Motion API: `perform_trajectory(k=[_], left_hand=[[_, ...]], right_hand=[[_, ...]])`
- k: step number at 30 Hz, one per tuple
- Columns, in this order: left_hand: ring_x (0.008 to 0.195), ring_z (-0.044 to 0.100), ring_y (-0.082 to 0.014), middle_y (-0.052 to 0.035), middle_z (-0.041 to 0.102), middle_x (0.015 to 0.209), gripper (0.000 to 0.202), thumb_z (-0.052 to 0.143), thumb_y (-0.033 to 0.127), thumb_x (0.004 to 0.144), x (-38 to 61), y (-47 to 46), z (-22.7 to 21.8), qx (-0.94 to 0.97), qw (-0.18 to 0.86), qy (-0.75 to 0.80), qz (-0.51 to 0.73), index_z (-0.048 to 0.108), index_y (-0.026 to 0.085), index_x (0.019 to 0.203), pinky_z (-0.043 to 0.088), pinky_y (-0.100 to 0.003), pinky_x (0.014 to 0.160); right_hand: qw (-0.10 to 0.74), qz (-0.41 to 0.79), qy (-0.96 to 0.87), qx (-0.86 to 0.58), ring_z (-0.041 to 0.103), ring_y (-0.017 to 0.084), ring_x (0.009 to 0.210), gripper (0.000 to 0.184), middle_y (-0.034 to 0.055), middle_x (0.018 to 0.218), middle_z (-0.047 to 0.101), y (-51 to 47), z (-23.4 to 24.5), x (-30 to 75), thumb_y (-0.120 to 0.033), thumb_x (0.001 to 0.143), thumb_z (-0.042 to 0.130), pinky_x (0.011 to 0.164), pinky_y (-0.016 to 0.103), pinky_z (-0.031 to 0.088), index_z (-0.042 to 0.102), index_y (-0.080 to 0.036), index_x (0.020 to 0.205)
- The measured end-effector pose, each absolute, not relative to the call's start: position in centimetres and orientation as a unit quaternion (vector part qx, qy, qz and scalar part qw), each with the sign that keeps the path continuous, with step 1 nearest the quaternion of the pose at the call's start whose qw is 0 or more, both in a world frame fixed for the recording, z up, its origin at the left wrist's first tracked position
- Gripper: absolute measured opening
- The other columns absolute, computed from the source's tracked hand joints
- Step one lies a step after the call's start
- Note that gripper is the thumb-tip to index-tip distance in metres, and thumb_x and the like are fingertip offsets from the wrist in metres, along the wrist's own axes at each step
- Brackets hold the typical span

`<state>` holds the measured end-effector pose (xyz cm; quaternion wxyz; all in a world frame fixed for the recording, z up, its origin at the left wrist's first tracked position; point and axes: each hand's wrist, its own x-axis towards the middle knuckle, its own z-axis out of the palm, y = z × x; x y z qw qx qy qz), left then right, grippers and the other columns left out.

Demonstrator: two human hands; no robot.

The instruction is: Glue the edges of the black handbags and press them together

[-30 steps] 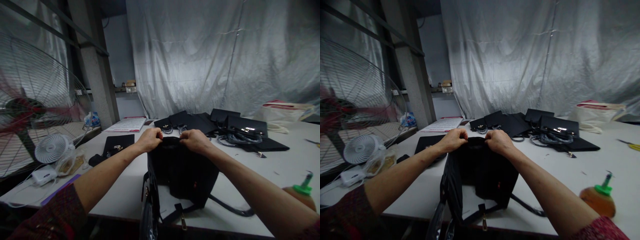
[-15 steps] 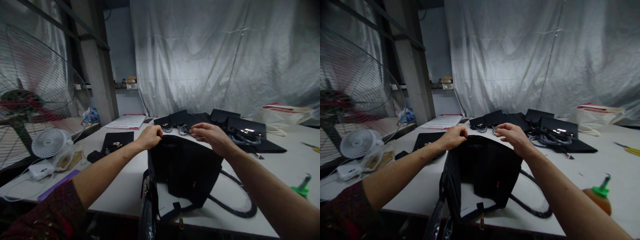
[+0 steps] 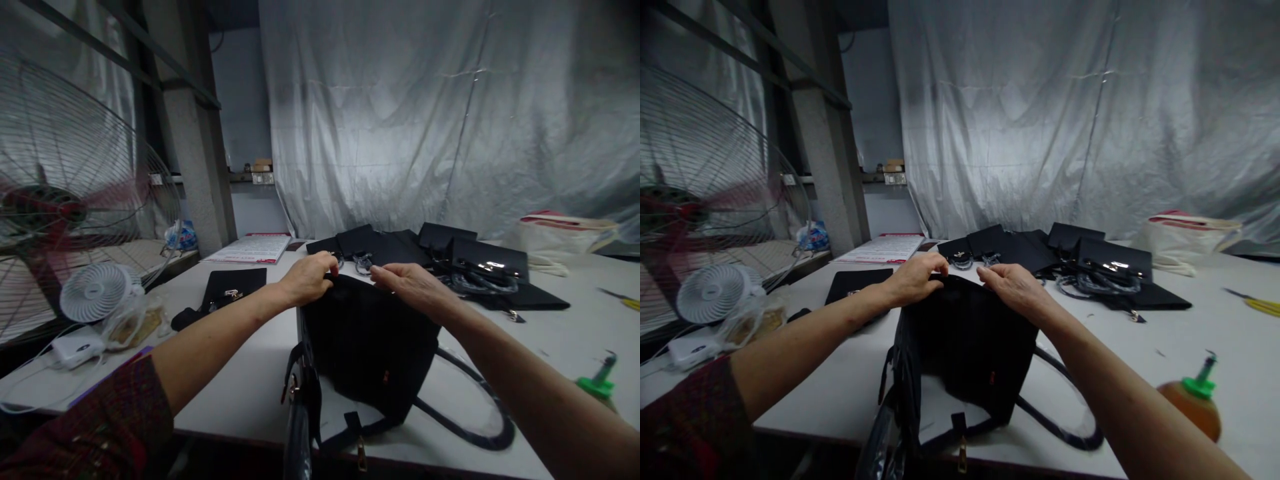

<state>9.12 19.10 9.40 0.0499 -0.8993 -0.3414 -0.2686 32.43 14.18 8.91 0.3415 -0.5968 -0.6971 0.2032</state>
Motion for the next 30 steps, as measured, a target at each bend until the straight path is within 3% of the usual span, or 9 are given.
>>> perform_trajectory(k=[8, 21, 26, 30], left_hand=[[0.084, 0.060, -0.0171, -0.0013, 0.064, 0.090, 0.017, 0.060, 0.014, 0.072, 10.5, 19.2, 9.5, -0.898, 0.070, -0.345, -0.264, 0.062, 0.021, 0.088, 0.047, -0.028, 0.077], [0.084, 0.060, -0.0165, -0.0013, 0.065, 0.094, 0.016, 0.063, 0.017, 0.073, 10.6, 19.4, 9.4, -0.897, 0.049, -0.356, -0.258, 0.066, 0.021, 0.088, 0.047, -0.027, 0.078], [0.084, 0.060, -0.0170, -0.0021, 0.066, 0.088, 0.012, 0.066, 0.029, 0.076, 10.9, 19.2, 9.6, -0.893, 0.032, -0.369, -0.256, 0.068, 0.020, 0.082, 0.046, -0.027, 0.075], [0.081, 0.061, -0.0167, -0.0019, 0.068, 0.083, 0.011, 0.063, 0.029, 0.078, 11.1, 19.0, 9.7, -0.884, 0.017, -0.389, -0.257, 0.069, 0.019, 0.080, 0.045, -0.026, 0.073]], right_hand=[[0.318, 0.172, -0.697, -0.620, 0.038, 0.009, 0.047, 0.046, -0.0044, 0.051, 0.040, 12.9, 9.6, 31.9, -0.059, 0.083, 0.046, 0.046, 0.023, 0.023, 0.055, -0.018, 0.064], [0.328, 0.192, -0.697, -0.608, 0.035, 0.009, 0.046, 0.043, -0.0046, 0.051, 0.038, 12.9, 9.5, 32.2, -0.056, 0.083, 0.046, 0.044, 0.023, 0.021, 0.054, -0.018, 0.065], [0.340, 0.205, -0.695, -0.600, 0.034, 0.009, 0.045, 0.043, -0.0051, 0.050, 0.036, 12.6, 9.7, 32.0, -0.058, 0.079, 0.049, 0.043, 0.023, 0.021, 0.054, -0.018, 0.063], [0.342, 0.197, -0.698, -0.598, 0.043, 0.011, 0.050, 0.040, -0.0037, 0.053, 0.048, 13.0, 9.4, 32.5, -0.055, 0.079, 0.052, 0.047, 0.023, 0.027, 0.064, -0.018, 0.072]])
